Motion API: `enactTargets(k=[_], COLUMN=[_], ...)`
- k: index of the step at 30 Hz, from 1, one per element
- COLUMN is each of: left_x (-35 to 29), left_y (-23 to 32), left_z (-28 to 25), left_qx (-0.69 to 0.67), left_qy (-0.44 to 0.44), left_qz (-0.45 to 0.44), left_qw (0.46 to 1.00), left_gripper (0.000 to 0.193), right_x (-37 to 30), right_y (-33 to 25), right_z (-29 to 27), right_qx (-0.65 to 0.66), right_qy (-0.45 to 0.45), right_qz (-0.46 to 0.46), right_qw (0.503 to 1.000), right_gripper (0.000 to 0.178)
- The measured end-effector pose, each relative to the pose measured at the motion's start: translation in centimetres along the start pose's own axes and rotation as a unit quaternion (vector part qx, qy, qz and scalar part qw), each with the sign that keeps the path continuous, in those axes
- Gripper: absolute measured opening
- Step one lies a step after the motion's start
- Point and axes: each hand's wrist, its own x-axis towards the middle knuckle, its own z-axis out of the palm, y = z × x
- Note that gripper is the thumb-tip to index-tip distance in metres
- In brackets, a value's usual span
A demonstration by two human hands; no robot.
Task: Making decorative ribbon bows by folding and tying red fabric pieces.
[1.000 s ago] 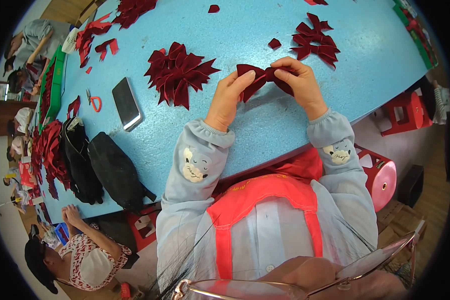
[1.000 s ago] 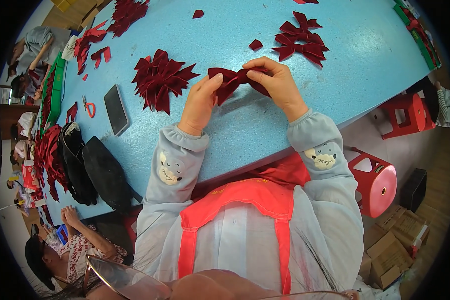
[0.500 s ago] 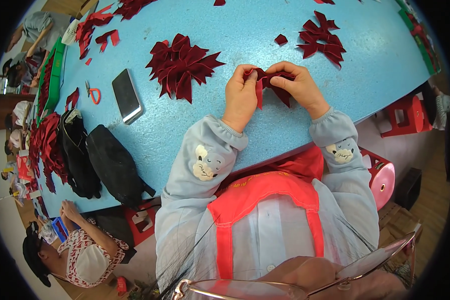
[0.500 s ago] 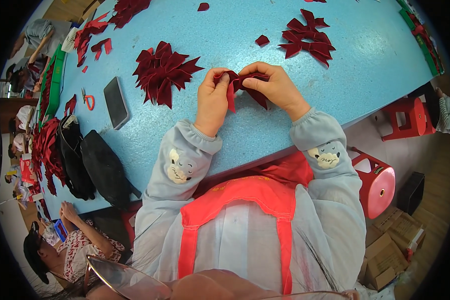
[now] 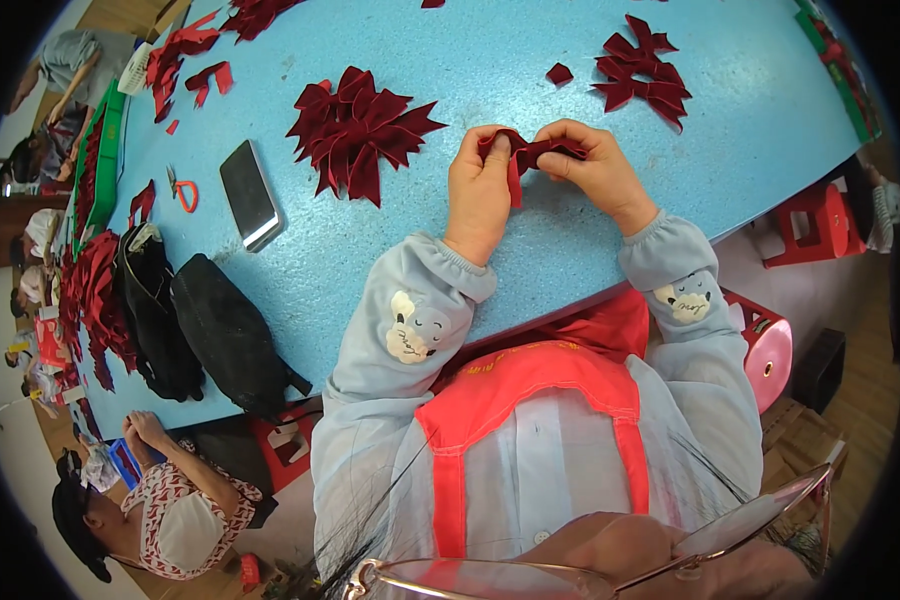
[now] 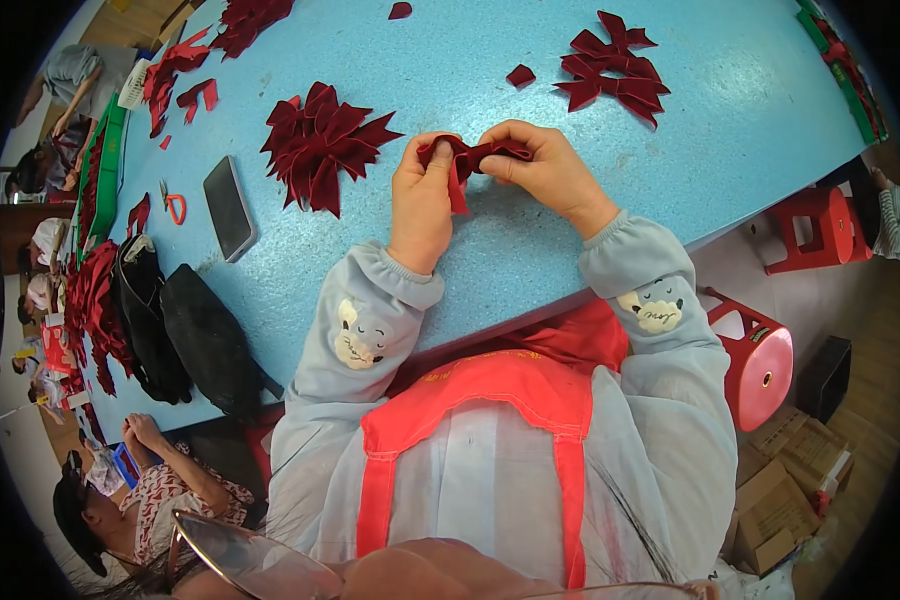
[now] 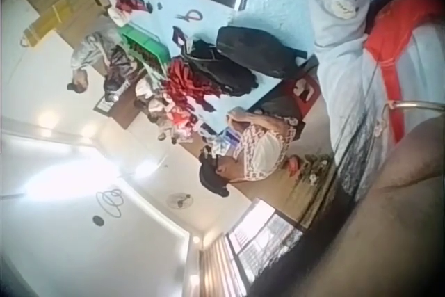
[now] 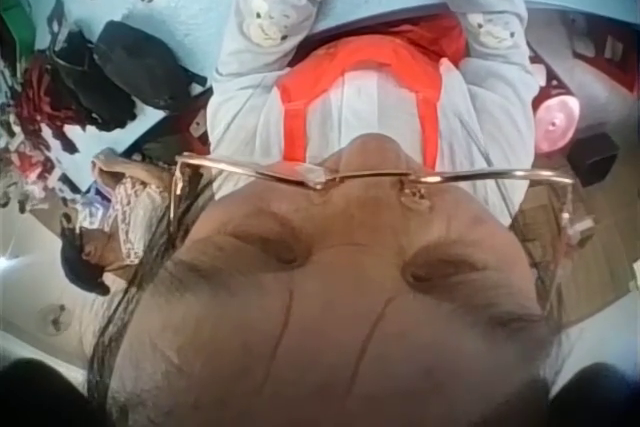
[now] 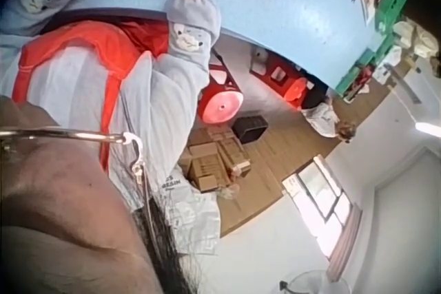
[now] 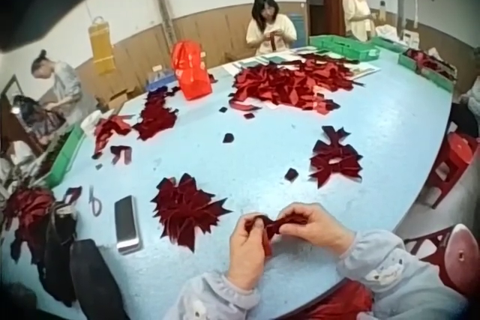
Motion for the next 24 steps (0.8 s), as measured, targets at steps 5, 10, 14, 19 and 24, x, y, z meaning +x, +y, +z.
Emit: enactTargets(k=[5,10,14,19,24], left_x=[0.4,0.7,0.3,0.7,1.3], left_y=[1.7,1.9,1.1,0.5,0.6], left_z=[-0.6,-0.9,-0.6,-1.0,-2.5], left_qx=[-0.144,-0.092,-0.001,-0.074,-0.207], left_qy=[-0.054,-0.116,-0.108,-0.065,-0.150], left_qz=[-0.100,-0.131,-0.060,-0.080,-0.221], left_qw=[0.983,0.980,0.992,0.992,0.941], left_gripper=[0.021,0.024,0.025,0.028,0.029], right_x=[0.1,0.0,0.0,0.1,0.3], right_y=[1.0,0.7,0.3,0.5,1.3], right_z=[-0.8,-0.5,-0.1,-0.3,-1.1], right_qx=[0.026,0.043,0.022,0.081,0.173], right_qy=[0.052,0.072,0.062,0.061,0.060], right_qz=[-0.005,-0.036,-0.021,-0.004,-0.010], right_qw=[0.998,0.996,0.998,0.995,0.983], right_gripper=[0.017,0.015,0.014,0.013,0.014])
